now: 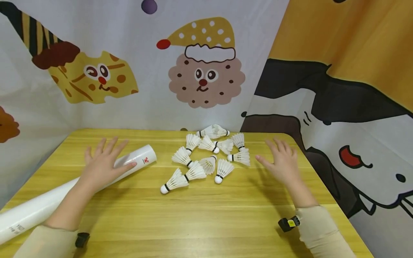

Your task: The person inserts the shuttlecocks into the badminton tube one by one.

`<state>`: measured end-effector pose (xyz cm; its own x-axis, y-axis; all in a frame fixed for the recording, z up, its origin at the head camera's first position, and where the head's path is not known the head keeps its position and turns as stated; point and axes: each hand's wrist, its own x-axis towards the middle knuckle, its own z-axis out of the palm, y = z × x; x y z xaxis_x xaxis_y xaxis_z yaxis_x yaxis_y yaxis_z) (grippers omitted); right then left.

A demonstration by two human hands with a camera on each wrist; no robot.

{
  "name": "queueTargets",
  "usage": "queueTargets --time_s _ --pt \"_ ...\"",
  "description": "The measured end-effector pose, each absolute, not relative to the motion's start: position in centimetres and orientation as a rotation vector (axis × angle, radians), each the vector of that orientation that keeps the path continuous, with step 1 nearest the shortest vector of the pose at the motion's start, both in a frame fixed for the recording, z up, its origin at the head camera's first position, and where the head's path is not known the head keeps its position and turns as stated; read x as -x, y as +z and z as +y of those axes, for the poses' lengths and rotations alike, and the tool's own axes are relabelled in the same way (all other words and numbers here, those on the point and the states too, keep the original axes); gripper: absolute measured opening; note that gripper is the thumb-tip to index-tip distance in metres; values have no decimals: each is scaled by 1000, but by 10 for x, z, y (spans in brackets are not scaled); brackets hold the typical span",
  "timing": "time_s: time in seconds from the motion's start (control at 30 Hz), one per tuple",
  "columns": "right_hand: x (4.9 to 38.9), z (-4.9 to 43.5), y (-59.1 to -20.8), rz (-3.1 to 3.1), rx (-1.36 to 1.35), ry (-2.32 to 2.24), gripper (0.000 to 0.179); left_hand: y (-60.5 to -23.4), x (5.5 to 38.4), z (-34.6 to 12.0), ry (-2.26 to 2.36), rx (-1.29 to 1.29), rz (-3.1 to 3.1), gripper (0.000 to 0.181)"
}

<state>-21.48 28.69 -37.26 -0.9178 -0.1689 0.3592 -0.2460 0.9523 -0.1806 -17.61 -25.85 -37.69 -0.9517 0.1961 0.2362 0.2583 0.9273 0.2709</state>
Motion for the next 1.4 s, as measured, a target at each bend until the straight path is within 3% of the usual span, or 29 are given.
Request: queueTargets --time_s 0.53,1.4 --pt "227 280 -413 -2688 -301 627 58 -398 195 -255 -483 383 -2885 84" --pt "239 260 -447 -2608 -268 768 37 -422 192 -255 -252 499 -2844 80"
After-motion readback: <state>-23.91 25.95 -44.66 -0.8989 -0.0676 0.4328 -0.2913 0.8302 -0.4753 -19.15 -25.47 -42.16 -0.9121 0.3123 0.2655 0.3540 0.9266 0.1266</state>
